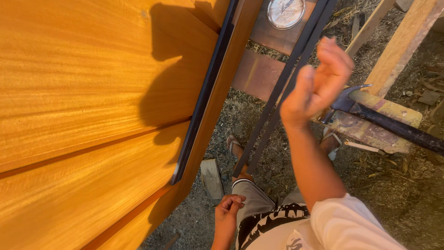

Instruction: The person installs a black metal door frame onto a wooden door using a hammer and nails. They position the frame along the door edge, insert nails, and hammer them in repeatedly to secure the frame.

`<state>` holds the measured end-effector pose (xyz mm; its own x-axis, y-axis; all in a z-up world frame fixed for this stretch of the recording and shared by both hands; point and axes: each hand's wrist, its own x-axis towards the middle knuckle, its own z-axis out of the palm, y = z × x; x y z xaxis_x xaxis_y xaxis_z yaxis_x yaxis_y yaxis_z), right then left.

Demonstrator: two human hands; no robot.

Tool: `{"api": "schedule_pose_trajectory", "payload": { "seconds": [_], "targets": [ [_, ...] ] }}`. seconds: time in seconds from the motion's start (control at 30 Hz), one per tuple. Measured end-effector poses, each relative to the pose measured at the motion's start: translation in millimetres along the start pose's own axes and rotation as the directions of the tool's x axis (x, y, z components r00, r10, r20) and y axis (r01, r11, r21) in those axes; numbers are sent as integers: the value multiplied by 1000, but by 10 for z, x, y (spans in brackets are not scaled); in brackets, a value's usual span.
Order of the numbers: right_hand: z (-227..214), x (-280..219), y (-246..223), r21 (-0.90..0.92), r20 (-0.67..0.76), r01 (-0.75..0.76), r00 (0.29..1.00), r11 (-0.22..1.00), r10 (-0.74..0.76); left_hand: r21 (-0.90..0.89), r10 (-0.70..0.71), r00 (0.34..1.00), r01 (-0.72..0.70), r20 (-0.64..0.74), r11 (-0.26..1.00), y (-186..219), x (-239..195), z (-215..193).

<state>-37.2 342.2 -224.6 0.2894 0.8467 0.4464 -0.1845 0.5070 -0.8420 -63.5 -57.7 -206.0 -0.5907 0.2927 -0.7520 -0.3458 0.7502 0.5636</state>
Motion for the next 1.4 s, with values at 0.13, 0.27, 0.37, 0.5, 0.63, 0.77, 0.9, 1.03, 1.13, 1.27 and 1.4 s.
{"api": "schedule_pose_trajectory", "payload": {
  "seconds": [0.13,0.27,0.37,0.5,0.63,0.77,0.9,1.03,1.13,1.27,1.4],
  "targets": [
    [-1520,329,-202,-575,455,111,867,811,203,78,190,982,-187,-23,979,219,-39,-35],
    [-2375,283,-264,-702,703,460,574,544,421,-349,131,981,-173,-142,921,537,49,-212],
    [-2556,255,-197,-633,773,532,463,562,433,-625,233,943,-332,-237,707,730,103,-432],
    [-2607,374,46,-600,800,529,381,601,463,-768,240,927,-372,-287,522,839,232,-532],
    [-2516,474,62,-537,844,503,318,677,432,-827,259,928,-359,-268,432,816,346,-522],
    [-2068,669,-418,-505,863,406,228,762,450,-846,274,906,-406,-323,346,789,530,-450],
    [-1382,609,-1215,-539,796,446,-9,715,605,-886,285,901,-398,-328,238,783,598,-484],
    [-770,292,-1845,-95,977,472,-123,877,172,-913,285,899,-383,-332,144,813,623,-427],
    [-396,69,-2147,99,971,541,-238,835,39,-902,273,897,-399,-347,165,774,651,-412],
    [122,-188,-2302,337,940,451,-213,826,-267,-903,220,906,-398,-360,160,804,681,-381],
    [568,-374,-2265,368,924,532,-302,763,-235,-897,196,910,-400,-365,187,855,624,-400]
  ]
}}
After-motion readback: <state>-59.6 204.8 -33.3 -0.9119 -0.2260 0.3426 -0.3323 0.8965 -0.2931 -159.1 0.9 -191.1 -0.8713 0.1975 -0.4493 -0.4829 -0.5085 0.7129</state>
